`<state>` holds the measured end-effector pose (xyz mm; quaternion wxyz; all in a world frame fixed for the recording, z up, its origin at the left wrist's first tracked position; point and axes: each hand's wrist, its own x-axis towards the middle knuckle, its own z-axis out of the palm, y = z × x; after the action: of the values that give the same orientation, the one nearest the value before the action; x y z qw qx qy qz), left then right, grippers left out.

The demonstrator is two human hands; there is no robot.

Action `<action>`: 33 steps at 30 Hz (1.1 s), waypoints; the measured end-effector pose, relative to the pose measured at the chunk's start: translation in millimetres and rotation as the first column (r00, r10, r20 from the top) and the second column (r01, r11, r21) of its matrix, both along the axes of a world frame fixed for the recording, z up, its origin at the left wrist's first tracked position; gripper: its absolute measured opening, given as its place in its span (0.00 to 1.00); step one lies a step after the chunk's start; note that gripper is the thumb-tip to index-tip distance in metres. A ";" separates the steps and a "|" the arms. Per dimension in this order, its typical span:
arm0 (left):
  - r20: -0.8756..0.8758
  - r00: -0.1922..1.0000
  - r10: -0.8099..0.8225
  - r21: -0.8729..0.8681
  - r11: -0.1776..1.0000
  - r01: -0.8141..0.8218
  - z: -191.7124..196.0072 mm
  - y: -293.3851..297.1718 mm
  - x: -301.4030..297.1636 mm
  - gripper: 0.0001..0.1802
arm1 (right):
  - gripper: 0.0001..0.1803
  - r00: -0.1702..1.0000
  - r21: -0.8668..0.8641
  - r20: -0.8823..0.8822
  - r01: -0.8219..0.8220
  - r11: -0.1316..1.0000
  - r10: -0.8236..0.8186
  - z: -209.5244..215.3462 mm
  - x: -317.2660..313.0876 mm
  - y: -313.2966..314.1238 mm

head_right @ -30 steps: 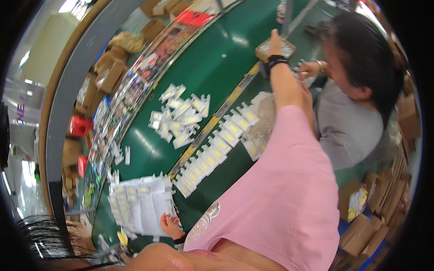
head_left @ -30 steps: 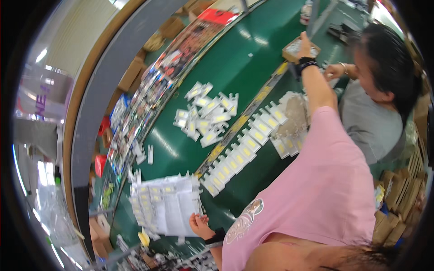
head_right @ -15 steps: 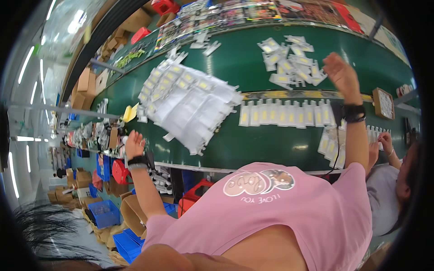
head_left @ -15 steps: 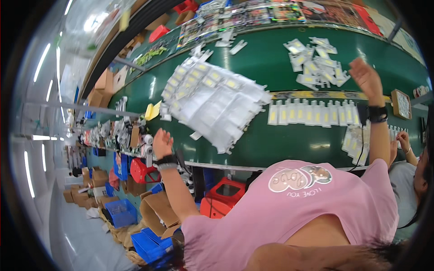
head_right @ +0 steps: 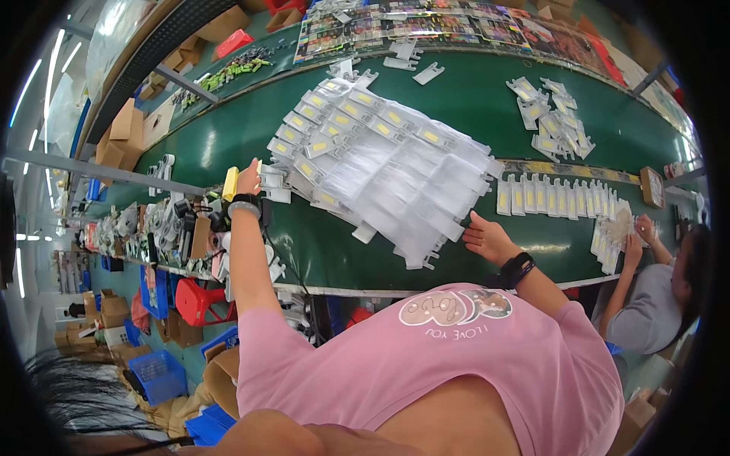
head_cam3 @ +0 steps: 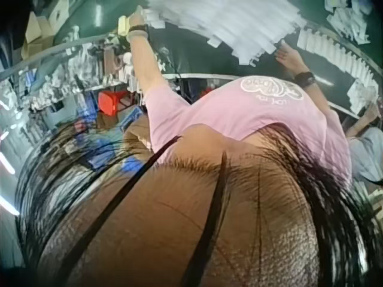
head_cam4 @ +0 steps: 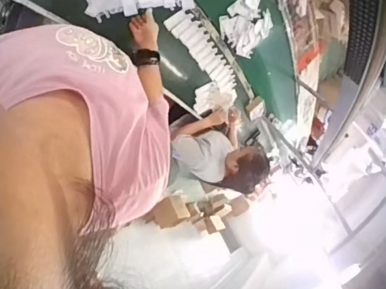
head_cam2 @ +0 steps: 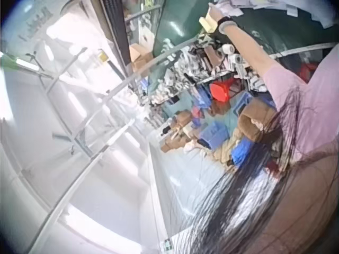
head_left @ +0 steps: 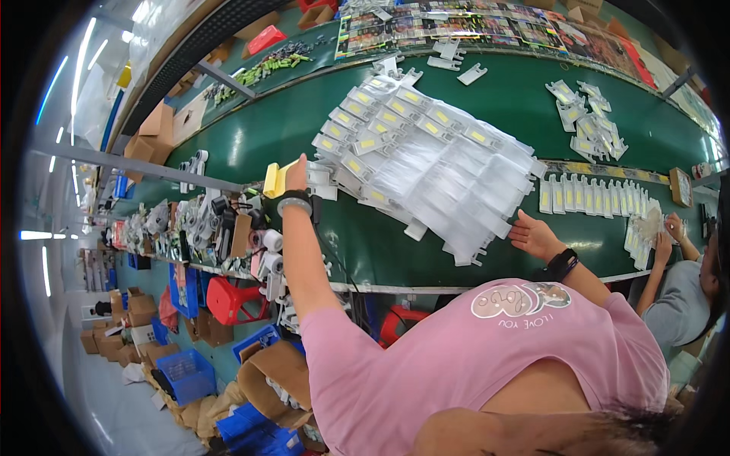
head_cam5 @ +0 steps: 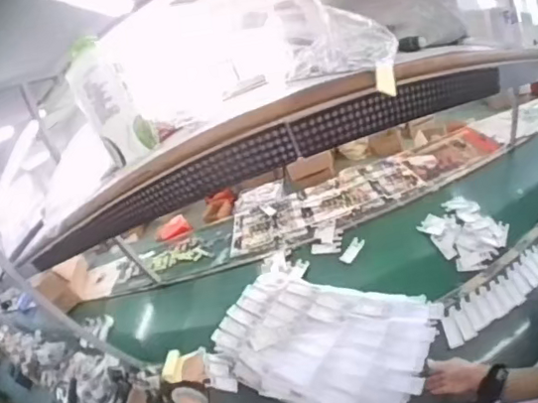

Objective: The recorder is assembling small plastic components, possibly for LED lights, on a production line.

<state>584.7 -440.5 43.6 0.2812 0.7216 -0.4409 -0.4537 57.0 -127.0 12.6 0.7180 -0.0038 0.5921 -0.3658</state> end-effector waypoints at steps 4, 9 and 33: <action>0.433 0.881 -0.189 -0.102 0.961 0.256 -26.9 -63.5 3.2 0.45 | 0.35 1.000 -0.066 0.004 -0.010 0.998 0.011 5.8 27.5 -10.5; 0.377 0.885 -0.271 0.026 0.959 0.283 -57.6 -106.6 7.0 0.56 | 0.26 0.986 -0.034 -0.060 0.153 0.988 -0.155 -5.8 44.0 -24.5; -0.172 0.913 -0.371 0.456 0.791 0.407 -20.5 -110.3 -22.6 0.28 | 0.22 0.959 -0.068 0.093 0.275 0.959 -0.268 10.3 66.7 -50.2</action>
<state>562.1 -550.9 23.1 0.0090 0.6451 -0.4420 -0.6232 123.7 -177.2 22.9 0.6844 0.0640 0.5415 -0.4841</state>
